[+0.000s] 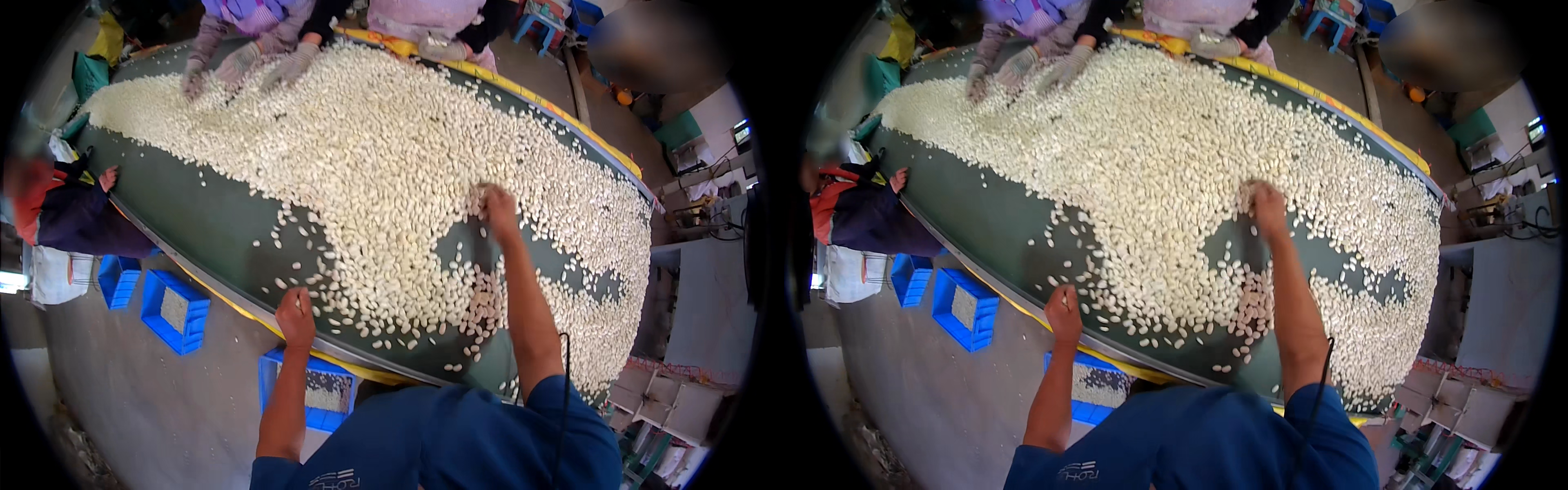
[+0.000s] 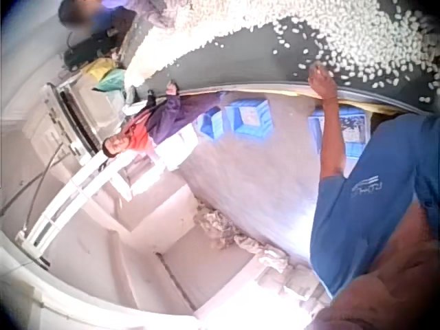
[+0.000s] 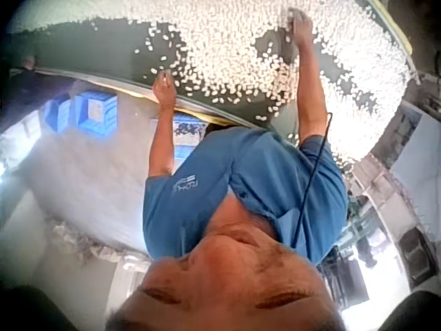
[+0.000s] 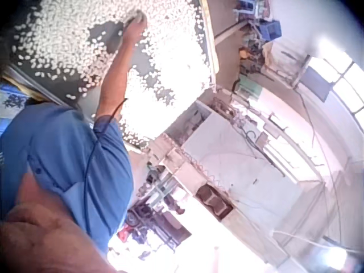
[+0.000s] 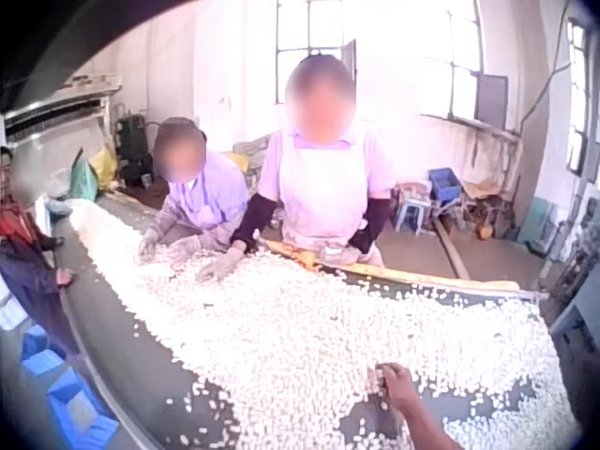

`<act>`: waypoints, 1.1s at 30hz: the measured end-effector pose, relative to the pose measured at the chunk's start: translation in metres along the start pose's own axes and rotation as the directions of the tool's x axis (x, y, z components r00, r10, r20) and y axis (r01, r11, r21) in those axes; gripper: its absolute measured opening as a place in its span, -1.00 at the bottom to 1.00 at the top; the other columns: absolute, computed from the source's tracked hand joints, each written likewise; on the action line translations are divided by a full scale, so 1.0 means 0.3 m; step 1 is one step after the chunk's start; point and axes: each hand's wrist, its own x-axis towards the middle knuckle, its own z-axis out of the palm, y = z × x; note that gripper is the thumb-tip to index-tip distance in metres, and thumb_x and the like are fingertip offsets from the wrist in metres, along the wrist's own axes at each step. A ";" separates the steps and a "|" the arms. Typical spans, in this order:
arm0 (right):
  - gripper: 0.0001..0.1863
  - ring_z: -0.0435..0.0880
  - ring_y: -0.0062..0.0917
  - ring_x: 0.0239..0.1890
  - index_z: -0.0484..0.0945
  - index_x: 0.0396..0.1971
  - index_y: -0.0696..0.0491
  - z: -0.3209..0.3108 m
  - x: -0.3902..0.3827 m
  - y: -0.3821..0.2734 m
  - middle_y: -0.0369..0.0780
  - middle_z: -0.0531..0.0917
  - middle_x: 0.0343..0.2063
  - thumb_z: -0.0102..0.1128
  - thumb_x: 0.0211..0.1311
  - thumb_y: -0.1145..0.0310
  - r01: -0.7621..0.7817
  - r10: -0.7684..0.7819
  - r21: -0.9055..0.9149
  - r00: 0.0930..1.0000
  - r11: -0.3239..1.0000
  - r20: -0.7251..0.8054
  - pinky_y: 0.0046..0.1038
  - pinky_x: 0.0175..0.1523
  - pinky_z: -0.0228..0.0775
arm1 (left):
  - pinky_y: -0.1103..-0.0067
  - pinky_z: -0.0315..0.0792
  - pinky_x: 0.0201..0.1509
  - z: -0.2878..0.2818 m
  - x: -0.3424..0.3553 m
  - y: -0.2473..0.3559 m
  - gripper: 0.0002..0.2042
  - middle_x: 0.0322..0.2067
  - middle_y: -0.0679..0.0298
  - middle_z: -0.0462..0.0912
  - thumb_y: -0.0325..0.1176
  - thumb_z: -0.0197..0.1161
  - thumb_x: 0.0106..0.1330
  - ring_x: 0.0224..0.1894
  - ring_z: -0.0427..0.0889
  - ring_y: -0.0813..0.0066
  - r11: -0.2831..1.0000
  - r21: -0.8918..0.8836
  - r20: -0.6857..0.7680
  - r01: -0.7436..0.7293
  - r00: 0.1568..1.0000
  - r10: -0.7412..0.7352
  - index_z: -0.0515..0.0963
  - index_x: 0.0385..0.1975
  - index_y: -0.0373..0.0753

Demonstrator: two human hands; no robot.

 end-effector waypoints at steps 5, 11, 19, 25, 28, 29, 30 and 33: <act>-0.72 0.31 -0.70 -0.76 0.55 -0.09 0.11 -0.511 0.299 0.199 -0.35 0.43 -0.67 -0.06 0.31 0.36 -0.002 0.070 0.133 0.860 0.991 -0.505 -0.63 -0.72 0.07 | 0.38 0.45 -0.35 0.018 0.047 -0.007 -0.90 -0.46 0.08 0.60 -0.44 0.18 0.26 -0.42 0.59 0.09 1.000 -0.002 -0.037 0.006 0.999 -0.006 0.56 -0.41 -0.33; -0.69 0.30 -0.69 -0.75 0.50 -0.04 -0.01 -0.165 0.372 0.055 -0.35 0.47 -0.60 -0.16 0.28 0.38 -0.252 0.290 0.169 0.920 0.953 -0.263 -0.58 -0.71 0.11 | 0.39 0.46 -0.38 -0.013 0.074 -0.067 -0.91 -0.45 0.08 0.61 -0.45 0.19 0.26 -0.45 0.59 0.10 0.996 0.088 -0.065 0.022 0.998 -0.017 0.56 -0.41 -0.34; -0.74 0.36 -0.74 -0.68 0.54 -0.13 0.15 0.261 0.213 -0.059 -0.35 0.48 -0.66 -0.01 0.30 0.35 0.148 -0.158 -0.192 0.987 0.970 -0.036 -0.63 -0.60 0.17 | 0.39 0.46 -0.37 -0.031 0.140 -0.104 -0.92 -0.46 0.09 0.61 -0.46 0.20 0.25 -0.46 0.59 0.10 0.997 0.079 -0.049 -0.002 0.999 0.006 0.56 -0.41 -0.33; -0.79 0.65 -0.19 -0.47 0.53 -0.20 0.03 0.491 -0.047 -0.159 -0.03 0.65 -0.52 0.04 0.24 0.29 0.412 -0.204 -0.599 0.900 0.687 0.386 -0.21 -0.31 0.47 | 0.37 0.44 -0.37 -0.063 0.171 -0.141 -0.91 -0.47 0.07 0.60 -0.43 0.19 0.27 -0.45 0.57 0.09 0.999 0.043 -0.026 0.018 1.000 -0.017 0.56 -0.40 -0.31; -0.81 0.62 -0.08 -0.46 0.46 -0.23 0.03 0.526 -0.072 -0.166 -0.01 0.62 -0.57 0.02 0.22 0.28 0.399 -0.127 -0.706 0.905 0.585 0.406 -0.09 -0.34 0.43 | 0.37 0.43 -0.37 -0.075 0.199 -0.147 -0.90 -0.47 0.07 0.59 -0.42 0.19 0.27 -0.45 0.57 0.09 0.998 0.056 -0.033 0.002 0.999 -0.001 0.55 -0.40 -0.31; -0.82 0.62 -0.07 -0.48 0.45 -0.24 0.03 0.538 -0.072 -0.151 -0.01 0.62 -0.59 0.02 0.21 0.29 0.432 -0.157 -0.733 0.896 0.525 0.416 -0.08 -0.35 0.43 | 0.36 0.43 -0.37 -0.078 0.207 -0.150 -0.91 -0.47 0.07 0.59 -0.42 0.19 0.27 -0.45 0.57 0.09 0.998 0.065 -0.030 0.003 1.000 -0.002 0.55 -0.40 -0.31; -0.84 0.60 -0.05 -0.50 0.44 -0.33 0.05 0.547 -0.067 -0.139 -0.03 0.60 -0.63 0.04 0.18 0.29 0.445 -0.200 -0.726 0.893 0.523 0.403 -0.07 -0.37 0.41 | 0.36 0.44 -0.37 -0.079 0.214 -0.151 -0.91 -0.48 0.08 0.59 -0.42 0.18 0.27 -0.44 0.58 0.09 0.997 0.074 -0.029 0.006 1.000 -0.004 0.56 -0.40 -0.30; -0.84 0.58 -0.04 -0.51 0.47 -0.31 0.06 0.567 -0.030 -0.083 0.02 0.60 -0.58 0.03 0.18 0.32 0.482 -0.249 -0.637 0.871 0.602 0.424 -0.09 -0.38 0.40 | 0.35 0.45 -0.37 -0.090 0.224 -0.199 -0.91 -0.49 0.09 0.59 -0.41 0.18 0.26 -0.44 0.58 0.09 0.996 0.084 -0.071 -0.009 0.997 0.015 0.56 -0.41 -0.28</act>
